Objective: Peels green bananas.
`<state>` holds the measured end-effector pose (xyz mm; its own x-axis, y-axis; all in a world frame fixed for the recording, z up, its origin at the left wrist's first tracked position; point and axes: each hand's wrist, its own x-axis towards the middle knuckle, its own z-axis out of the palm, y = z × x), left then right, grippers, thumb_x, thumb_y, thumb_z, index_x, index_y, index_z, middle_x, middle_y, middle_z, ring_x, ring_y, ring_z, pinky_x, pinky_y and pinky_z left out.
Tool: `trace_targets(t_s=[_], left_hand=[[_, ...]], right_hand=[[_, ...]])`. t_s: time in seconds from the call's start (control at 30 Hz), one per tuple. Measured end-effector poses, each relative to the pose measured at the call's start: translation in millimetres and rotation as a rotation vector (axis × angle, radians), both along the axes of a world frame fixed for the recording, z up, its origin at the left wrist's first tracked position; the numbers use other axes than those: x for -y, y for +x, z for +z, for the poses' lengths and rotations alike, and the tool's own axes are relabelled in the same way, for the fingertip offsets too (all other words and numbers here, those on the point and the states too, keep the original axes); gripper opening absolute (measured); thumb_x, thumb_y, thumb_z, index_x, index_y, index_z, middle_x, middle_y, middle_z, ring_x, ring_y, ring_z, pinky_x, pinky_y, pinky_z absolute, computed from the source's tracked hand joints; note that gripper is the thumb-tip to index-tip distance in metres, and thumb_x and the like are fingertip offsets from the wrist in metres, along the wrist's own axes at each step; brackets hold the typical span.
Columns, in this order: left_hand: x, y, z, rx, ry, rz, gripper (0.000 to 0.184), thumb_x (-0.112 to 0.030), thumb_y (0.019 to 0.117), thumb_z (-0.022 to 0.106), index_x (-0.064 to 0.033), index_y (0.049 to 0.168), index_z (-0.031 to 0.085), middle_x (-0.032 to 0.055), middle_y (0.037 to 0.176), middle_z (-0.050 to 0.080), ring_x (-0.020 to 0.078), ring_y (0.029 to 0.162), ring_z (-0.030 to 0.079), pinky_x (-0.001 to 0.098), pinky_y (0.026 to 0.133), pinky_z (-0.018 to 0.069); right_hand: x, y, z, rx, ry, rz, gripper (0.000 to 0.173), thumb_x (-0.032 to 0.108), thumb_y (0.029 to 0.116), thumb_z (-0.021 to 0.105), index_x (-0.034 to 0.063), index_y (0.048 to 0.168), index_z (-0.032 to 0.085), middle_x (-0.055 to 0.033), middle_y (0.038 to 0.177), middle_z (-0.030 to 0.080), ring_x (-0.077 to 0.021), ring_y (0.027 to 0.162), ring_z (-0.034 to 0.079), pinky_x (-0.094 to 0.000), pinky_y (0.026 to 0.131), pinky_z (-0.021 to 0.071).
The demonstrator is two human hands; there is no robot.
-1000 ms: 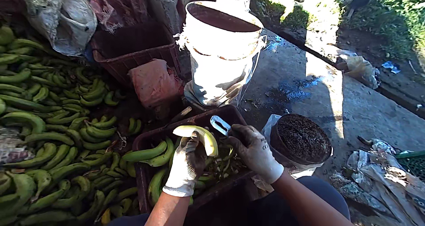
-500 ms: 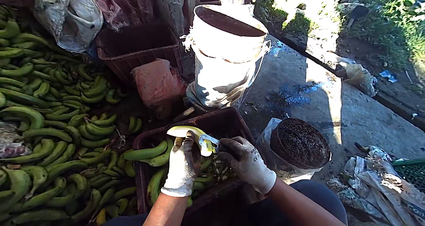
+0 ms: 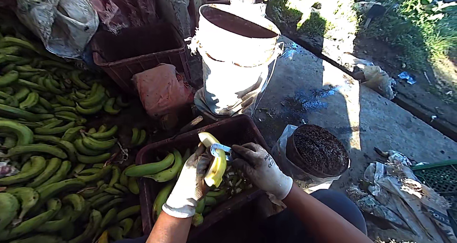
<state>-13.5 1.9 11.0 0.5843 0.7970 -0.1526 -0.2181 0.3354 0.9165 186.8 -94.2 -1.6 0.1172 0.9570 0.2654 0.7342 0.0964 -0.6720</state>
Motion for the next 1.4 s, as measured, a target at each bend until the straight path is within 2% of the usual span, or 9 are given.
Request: trace_targets(t_s=[0.17,0.27,0.37,0.57,0.9,1.03,1.17,1.33,1.4], left_hand=[[8.0,-2.9,21.0,-0.128,-0.07,-0.381,0.045,-0.027,0.0971,0.058,-0.0091,0.138,0.058,0.0054,0.112,0.072,0.0117,0.097,0.07,0.0291,0.086,0.0593],[10.1,2.7,12.9,-0.042,-0.126,-0.383,0.051,-0.038,0.1021,0.057,-0.0116,0.145,0.051,0.008,0.114,0.07,0.0161,0.097,0.07,0.0327,0.084,0.0609],[8.4,15.2,-5.1,0.189,-0.237,-0.126,0.044,-0.034,0.1035,0.058,-0.0068,0.137,0.05,0.0141,0.101,0.068,0.0225,0.084,0.07,0.0378,0.071,0.0618],[-3.9,18.5,-5.9,0.33,-0.462,0.264,0.035,-0.026,0.1111,0.032,-0.0038,0.124,0.056,0.016,0.105,0.069,0.0257,0.093,0.07,0.0446,0.081,0.0601],[-3.0,10.6,5.7,0.269,-0.43,0.207,0.032,-0.02,0.1097,0.036,0.0001,0.114,0.06,0.0169,0.098,0.069,0.0241,0.085,0.07,0.0381,0.073,0.0605],[1.3,0.4,8.4,0.201,-0.198,-0.045,0.024,-0.014,0.1033,0.05,-0.0019,0.12,0.062,0.0123,0.098,0.069,0.0182,0.086,0.069,0.0352,0.077,0.06],[4.2,-1.9,20.6,0.145,-0.161,-0.234,0.045,-0.013,0.0964,0.061,-0.0056,0.14,0.053,0.0144,0.114,0.068,0.0206,0.098,0.069,0.037,0.084,0.0599],[3.5,-3.7,18.1,0.055,-0.063,-0.378,0.063,-0.014,0.0961,0.057,-0.0101,0.156,0.038,0.0136,0.137,0.06,0.0227,0.117,0.065,0.0394,0.097,0.0562],[3.9,-2.1,18.4,0.044,-0.065,-0.455,0.065,-0.016,0.0961,0.054,-0.0153,0.158,0.035,0.0149,0.135,0.06,0.024,0.106,0.067,0.0405,0.088,0.0586]], right_hand=[[-21.4,38.1,6.5,-0.032,-0.346,0.002,0.046,0.047,0.1084,0.041,0.0218,0.137,0.067,-0.0029,0.13,0.068,-0.0164,0.123,0.062,-0.0447,0.108,0.048],[-27.7,55.7,-1.7,-0.016,-0.497,-0.194,0.05,0.055,0.1061,0.039,0.024,0.132,0.069,-0.0035,0.127,0.07,-0.0203,0.123,0.063,-0.0524,0.108,0.0468],[-18.3,50.2,7.4,-0.05,-0.323,-0.289,0.052,0.061,0.1004,0.05,0.0229,0.129,0.07,-0.0023,0.12,0.071,-0.0178,0.114,0.066,-0.0484,0.102,0.0519],[4.4,-0.4,3.6,-0.046,0.032,-0.155,0.048,0.047,0.0958,0.067,0.0142,0.131,0.069,-0.0054,0.12,0.07,-0.0171,0.113,0.065,-0.0395,0.1,0.0537],[2.9,-6.0,1.2,0.056,0.126,0.035,0.044,0.046,0.0966,0.068,0.0199,0.132,0.07,-0.0074,0.122,0.068,-0.02,0.114,0.063,-0.0419,0.098,0.053],[1.7,4.5,8.6,0.006,0.105,0.05,0.043,0.044,0.0979,0.067,0.0186,0.133,0.07,-0.007,0.122,0.068,-0.018,0.114,0.063,-0.0393,0.1,0.0525],[-0.4,13.4,15.7,-0.064,0.046,0.044,0.042,0.042,0.0999,0.064,0.017,0.133,0.07,-0.0056,0.121,0.069,-0.0157,0.114,0.063,-0.037,0.1,0.0529],[-13.1,32.1,11.7,-0.098,-0.19,-0.003,0.04,0.046,0.1042,0.054,0.0211,0.13,0.071,-0.0004,0.119,0.071,-0.0108,0.111,0.066,-0.0372,0.099,0.054],[-21.4,48.5,3.3,-0.041,-0.371,-0.094,0.044,0.05,0.1051,0.047,0.024,0.131,0.071,-0.0008,0.126,0.071,-0.0154,0.121,0.064,-0.0462,0.107,0.0494]])
